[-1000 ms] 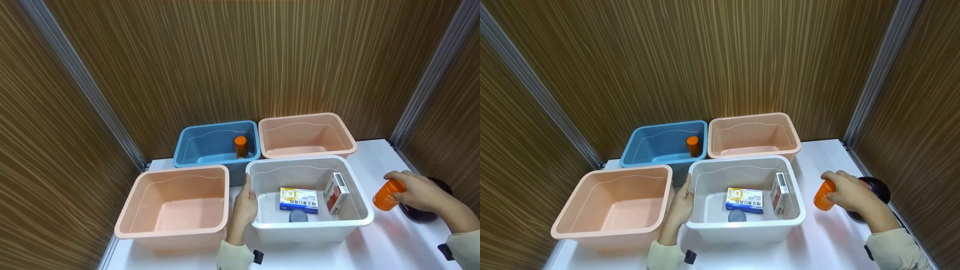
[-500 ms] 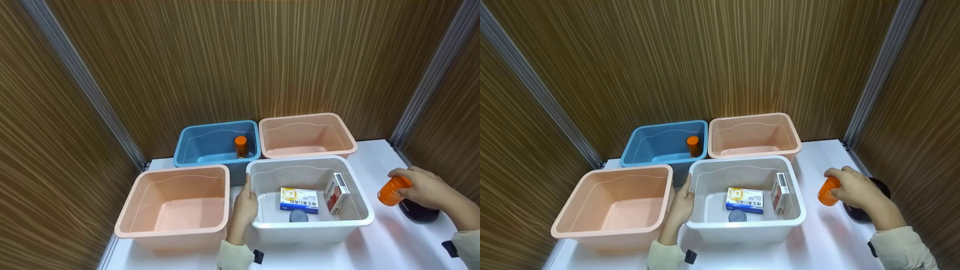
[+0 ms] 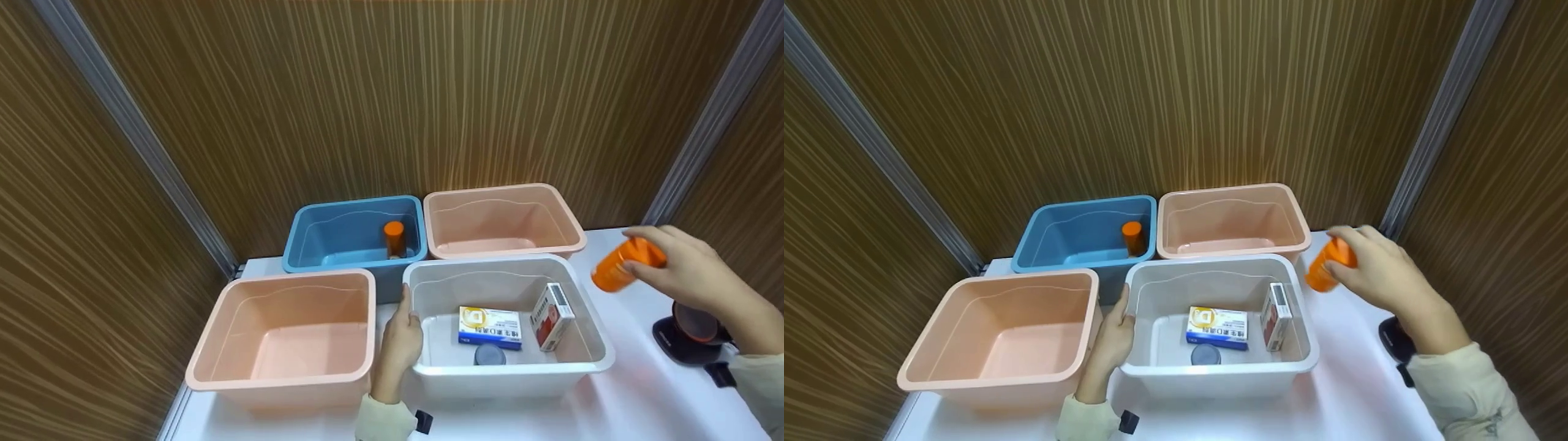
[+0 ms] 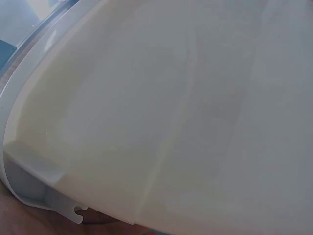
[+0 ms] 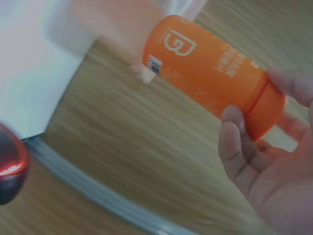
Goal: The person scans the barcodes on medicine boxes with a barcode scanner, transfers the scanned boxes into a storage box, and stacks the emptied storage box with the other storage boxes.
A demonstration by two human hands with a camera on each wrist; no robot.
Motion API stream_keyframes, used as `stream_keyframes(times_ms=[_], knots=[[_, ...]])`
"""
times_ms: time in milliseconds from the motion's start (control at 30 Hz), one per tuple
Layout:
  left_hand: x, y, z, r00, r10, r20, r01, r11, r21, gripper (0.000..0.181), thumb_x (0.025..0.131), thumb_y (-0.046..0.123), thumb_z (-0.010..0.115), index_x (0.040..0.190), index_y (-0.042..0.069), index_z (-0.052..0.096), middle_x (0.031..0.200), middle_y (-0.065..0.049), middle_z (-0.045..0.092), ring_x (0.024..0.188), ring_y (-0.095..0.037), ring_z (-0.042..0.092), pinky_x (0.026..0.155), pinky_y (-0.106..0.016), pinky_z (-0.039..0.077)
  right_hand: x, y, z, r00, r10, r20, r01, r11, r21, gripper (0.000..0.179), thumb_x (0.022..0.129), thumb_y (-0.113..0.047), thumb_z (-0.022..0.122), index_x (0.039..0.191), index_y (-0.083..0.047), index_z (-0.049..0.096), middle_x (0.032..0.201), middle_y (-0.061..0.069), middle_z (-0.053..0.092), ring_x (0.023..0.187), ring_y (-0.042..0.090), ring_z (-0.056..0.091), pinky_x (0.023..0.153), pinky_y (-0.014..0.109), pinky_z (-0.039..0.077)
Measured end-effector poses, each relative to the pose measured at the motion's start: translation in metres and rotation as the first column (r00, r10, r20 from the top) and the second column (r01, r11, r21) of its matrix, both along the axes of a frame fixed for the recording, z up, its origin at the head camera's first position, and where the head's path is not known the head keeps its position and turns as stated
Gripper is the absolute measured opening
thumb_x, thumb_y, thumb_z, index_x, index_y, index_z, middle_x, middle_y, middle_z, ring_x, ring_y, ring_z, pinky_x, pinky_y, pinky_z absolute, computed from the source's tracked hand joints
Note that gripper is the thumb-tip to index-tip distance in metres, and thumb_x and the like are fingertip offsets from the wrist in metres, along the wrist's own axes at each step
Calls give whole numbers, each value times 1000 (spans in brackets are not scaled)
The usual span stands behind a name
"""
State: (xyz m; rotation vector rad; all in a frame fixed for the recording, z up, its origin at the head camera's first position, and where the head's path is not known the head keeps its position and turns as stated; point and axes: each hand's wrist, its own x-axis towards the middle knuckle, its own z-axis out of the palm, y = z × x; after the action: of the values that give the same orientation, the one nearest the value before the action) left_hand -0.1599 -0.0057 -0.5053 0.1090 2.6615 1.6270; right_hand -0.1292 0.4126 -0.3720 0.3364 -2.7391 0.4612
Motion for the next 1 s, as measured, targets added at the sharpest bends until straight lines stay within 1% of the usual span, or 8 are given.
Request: stream_keyframes(times_ms=[133, 400, 500, 600, 667, 733, 833, 1000], knots=[[-1, -1, -1, 1000, 5, 3, -5, 1000, -12, 60, 108, 12, 43, 163, 14, 20, 163, -7, 29, 146, -34, 32, 113, -56, 30, -16, -26, 13, 999, 44, -25, -45, 998, -40, 47, 89, -20, 79, 131, -8, 62, 100, 11, 60, 78, 26, 52, 61, 37, 42], [0, -1, -1, 1000, 10, 20, -10, 1000, 5, 61, 107, 10, 43, 163, 15, 19, 164, -7, 27, 146, -34, 31, 113, -54, 30, -55, -86, 32, 985, 126, 118, -119, 991, -67, 51, 95, -30, 72, 141, -12, 56, 110, 14, 57, 88, 31, 54, 68, 43, 50], [-1, 0, 1, 1000, 4, 26, -5, 1000, 2, 61, 107, 10, 42, 163, 15, 18, 164, -5, 27, 147, -31, 30, 114, -51, 29, -73, -105, 36, 977, 160, 141, -150, 986, -80, 51, 95, -27, 72, 142, -14, 55, 121, 15, 56, 96, 35, 55, 77, 52, 51], [3, 3, 3, 1000, -6, 26, 6, 1000, 0, 61, 107, 10, 42, 163, 14, 18, 164, -4, 26, 147, -29, 30, 114, -49, 30, -90, -120, 38, 968, 187, 165, -176, 981, -78, 51, 95, -24, 72, 142, -11, 55, 132, 19, 54, 111, 41, 51, 91, 60, 46], [5, 5, 4, 1000, -13, 23, 13, 1000, 0, 60, 107, 10, 41, 163, 14, 18, 164, -4, 26, 146, -28, 31, 115, -48, 30, -101, -130, 39, 968, 190, 163, -185, 982, -48, 51, 94, -25, 71, 140, -10, 56, 129, 19, 56, 110, 40, 52, 91, 59, 42], [7, 6, 4, 1000, -18, 21, 18, 1000, 6, 60, 107, 9, 40, 163, 13, 18, 164, -4, 26, 146, -28, 32, 115, -48, 30, -111, -139, 39, 967, 194, 166, -191, 981, -35, 50, 94, -25, 71, 139, -9, 57, 122, 18, 59, 105, 38, 54, 87, 55, 43], [9, 9, 5, 999, -16, 37, 16, 1000, 24, 60, 108, 11, 40, 163, 14, 18, 165, -4, 26, 145, -28, 33, 115, -48, 30, -127, -152, 40, 961, 209, 183, -199, 977, -71, 48, 94, -24, 71, 138, -9, 57, 114, 15, 59, 95, 34, 56, 80, 49, 46], [14, 17, 4, 997, -6, 74, 3, 999, 45, 60, 108, 13, 41, 163, 17, 18, 164, -5, 28, 145, -30, 34, 113, -49, 33, -147, -175, 37, 942, 235, 240, -198, 965, -171, 48, 95, -19, 70, 140, -10, 54, 120, 15, 56, 105, 36, 52, 88, 53, 51]])
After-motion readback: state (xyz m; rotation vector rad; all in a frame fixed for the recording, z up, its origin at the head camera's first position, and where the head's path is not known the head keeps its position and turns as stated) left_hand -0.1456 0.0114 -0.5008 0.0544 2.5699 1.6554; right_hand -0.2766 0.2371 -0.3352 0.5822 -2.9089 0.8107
